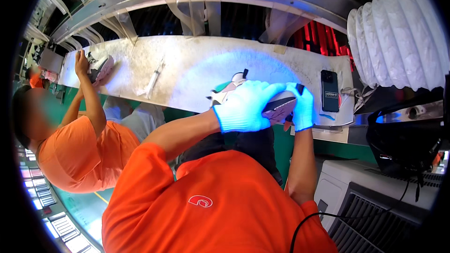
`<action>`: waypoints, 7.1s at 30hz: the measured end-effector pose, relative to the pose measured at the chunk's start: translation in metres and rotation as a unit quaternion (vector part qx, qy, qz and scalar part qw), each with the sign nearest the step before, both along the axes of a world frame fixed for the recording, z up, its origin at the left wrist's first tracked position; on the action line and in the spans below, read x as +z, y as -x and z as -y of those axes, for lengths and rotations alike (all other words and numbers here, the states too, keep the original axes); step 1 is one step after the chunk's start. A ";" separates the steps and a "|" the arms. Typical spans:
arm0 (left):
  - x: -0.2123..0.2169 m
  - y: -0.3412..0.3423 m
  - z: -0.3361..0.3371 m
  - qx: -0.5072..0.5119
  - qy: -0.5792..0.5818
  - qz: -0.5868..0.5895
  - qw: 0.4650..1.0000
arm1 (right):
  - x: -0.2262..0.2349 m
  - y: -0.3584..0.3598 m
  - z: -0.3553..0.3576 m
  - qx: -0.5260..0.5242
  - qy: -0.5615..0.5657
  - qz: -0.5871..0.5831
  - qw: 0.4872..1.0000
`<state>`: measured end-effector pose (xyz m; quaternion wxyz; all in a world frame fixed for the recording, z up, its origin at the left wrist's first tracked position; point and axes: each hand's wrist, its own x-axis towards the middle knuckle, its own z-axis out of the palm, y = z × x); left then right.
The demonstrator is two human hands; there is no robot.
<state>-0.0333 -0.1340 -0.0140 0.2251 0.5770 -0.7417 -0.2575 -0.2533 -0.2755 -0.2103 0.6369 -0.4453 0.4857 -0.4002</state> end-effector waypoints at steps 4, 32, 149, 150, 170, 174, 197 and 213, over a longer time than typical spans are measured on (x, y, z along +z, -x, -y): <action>0.053 -0.057 -0.048 0.091 0.178 -0.109 0.974 | 0.032 -0.018 0.012 0.258 -0.010 -0.044 0.965; -0.022 -0.053 -0.035 0.114 -0.011 0.171 0.979 | 0.126 -0.073 -0.023 0.099 0.067 -0.050 0.992; -0.070 -0.019 -0.062 0.188 0.167 0.062 0.966 | 0.082 -0.014 -0.122 0.185 -0.102 0.055 0.976; -0.069 -0.018 -0.061 0.186 0.180 0.061 0.964 | 0.081 -0.015 -0.123 0.180 -0.104 0.049 0.977; -0.060 -0.039 -0.061 0.132 0.157 0.124 0.971 | 0.078 -0.039 -0.085 -0.147 -0.237 0.326 0.903; -0.066 -0.039 -0.061 0.142 0.166 0.109 0.970 | 0.079 -0.062 -0.080 -0.159 -0.290 0.300 0.895; -0.071 -0.037 -0.067 0.165 0.110 0.050 0.979 | 0.059 -0.056 -0.081 -0.033 -0.215 0.145 0.965; -0.049 -0.043 -0.035 0.159 0.112 0.054 0.979 | 0.069 -0.067 -0.104 -0.202 -0.243 0.216 0.924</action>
